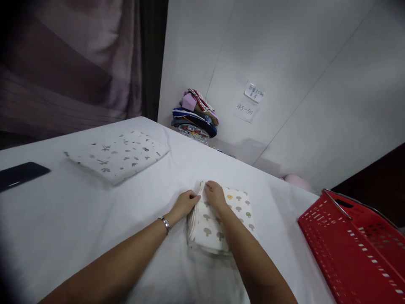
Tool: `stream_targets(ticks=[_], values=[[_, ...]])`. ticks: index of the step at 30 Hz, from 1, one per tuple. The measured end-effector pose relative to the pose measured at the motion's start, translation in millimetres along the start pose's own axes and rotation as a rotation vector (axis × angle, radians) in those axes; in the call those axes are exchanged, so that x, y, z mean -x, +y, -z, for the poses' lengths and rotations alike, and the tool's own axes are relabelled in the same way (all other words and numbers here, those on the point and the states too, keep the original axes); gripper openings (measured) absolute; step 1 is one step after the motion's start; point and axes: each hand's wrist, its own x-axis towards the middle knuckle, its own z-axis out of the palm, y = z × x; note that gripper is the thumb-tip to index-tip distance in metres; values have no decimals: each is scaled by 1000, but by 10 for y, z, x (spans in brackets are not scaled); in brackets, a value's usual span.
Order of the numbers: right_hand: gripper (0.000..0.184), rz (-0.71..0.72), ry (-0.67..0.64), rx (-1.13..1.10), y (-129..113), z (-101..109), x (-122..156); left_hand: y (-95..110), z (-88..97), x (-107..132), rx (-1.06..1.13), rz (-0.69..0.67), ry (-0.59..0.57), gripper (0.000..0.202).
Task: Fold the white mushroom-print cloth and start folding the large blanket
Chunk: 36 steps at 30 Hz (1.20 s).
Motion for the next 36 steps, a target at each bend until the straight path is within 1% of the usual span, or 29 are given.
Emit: stream_targets(ticks=[2,4,8,13,17,22,25,28,31,33,36], values=[[26,-72,-18,96,-66,61,-90,-3,-1,6,2,-1,0,18],[30,-126,-64,151,-128,118,-199,-13,-5,8,2,1,0,19],[34,-187,-224,280,-253,146,-396,-39,-21,2,3,-10,4,20],[26,-190,-383,458,-394,103,-543,-55,-37,-11,-1,-22,14,19],[25,-178,-504,558,-442,77,-666,-74,-45,-27,-9,-35,14,20],[16,-173,-697,609,-467,66,-801,-79,-54,-29,1,-28,10,19],[13,-175,-773,620,-483,60,-839,-62,-45,-22,2,-24,9,18],[11,-179,-796,644,-510,47,-859,-48,-34,-16,0,-22,7,17],[11,-171,-784,680,-554,45,-869,-43,-29,-12,-3,-24,0,18],[16,-149,-749,705,-589,52,-863,-43,-27,-8,-4,-29,-1,19],[28,-98,-647,742,-645,45,-817,-38,-26,-2,1,-36,1,19]])
